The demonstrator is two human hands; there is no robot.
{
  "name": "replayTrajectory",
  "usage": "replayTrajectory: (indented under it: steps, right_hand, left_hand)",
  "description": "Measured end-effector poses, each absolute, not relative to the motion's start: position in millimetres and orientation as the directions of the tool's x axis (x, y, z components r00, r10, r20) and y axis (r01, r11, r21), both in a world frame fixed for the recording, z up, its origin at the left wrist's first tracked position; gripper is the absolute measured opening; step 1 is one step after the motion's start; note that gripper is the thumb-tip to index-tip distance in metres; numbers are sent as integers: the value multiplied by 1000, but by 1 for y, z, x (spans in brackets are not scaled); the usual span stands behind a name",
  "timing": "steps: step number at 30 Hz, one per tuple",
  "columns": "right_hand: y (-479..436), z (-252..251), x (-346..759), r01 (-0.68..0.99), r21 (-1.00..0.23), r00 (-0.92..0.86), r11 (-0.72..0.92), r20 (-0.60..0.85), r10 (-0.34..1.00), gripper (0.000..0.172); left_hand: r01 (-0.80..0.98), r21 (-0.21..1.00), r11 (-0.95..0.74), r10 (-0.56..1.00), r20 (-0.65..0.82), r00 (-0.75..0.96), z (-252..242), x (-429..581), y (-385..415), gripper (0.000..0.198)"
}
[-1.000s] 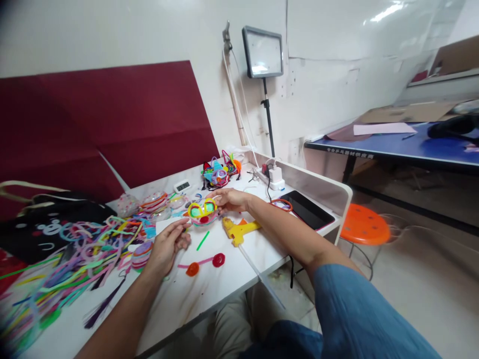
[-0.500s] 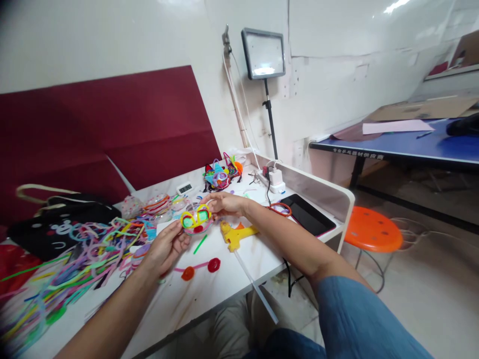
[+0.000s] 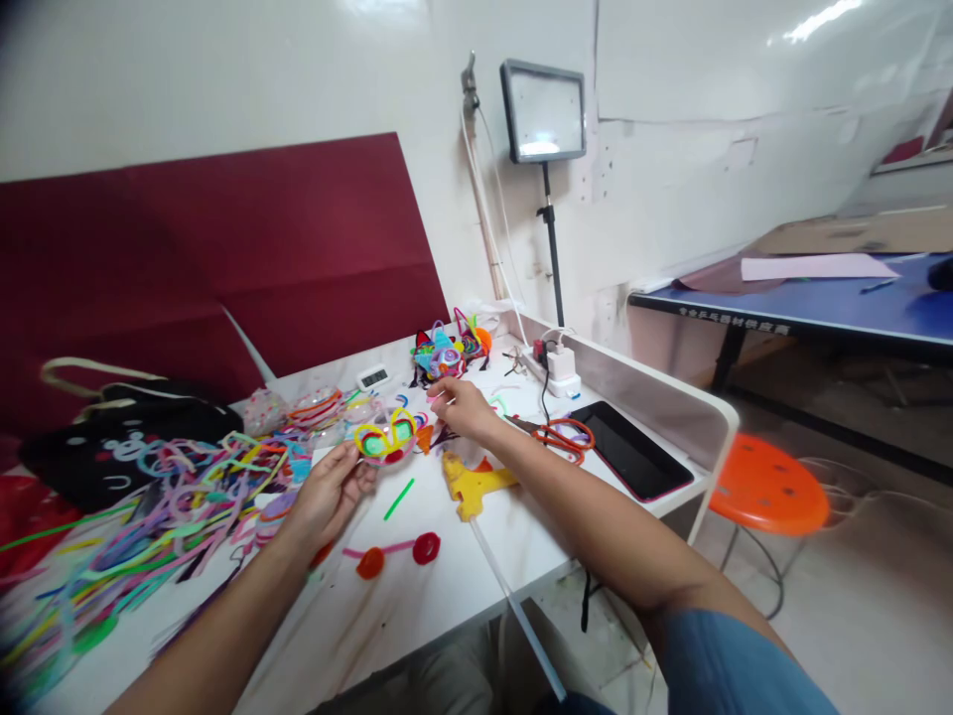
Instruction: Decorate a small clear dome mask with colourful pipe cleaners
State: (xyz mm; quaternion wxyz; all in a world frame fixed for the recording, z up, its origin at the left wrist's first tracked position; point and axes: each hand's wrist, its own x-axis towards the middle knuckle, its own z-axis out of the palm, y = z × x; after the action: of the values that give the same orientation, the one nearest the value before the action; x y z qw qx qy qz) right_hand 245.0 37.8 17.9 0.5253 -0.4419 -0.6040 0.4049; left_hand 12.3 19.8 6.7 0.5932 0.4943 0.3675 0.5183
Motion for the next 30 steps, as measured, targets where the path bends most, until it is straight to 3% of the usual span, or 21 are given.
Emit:
replayTrajectory:
  steps: [7,15,24,30]
  right_hand:
    - [27,11,238,464,-780,-50,419,449,892,29]
    - [10,10,229,729,-496,-220,471,482,848,31]
    - [2,9,223,882,-243,-285,404,406,868,33]
    - [-1,12,221,917,-145,-295,371,379,877,34]
  left_hand:
    - [-244,969,-36,980,82,180,-3,-1,26,30]
    - [-268,963,-27,984,73,162,-7,-7,26,21]
    - [-283,958,-35,981,86,173,-15,-8,28,17]
    - [-297,954,-36,982,89,167,-16,-8,27,18]
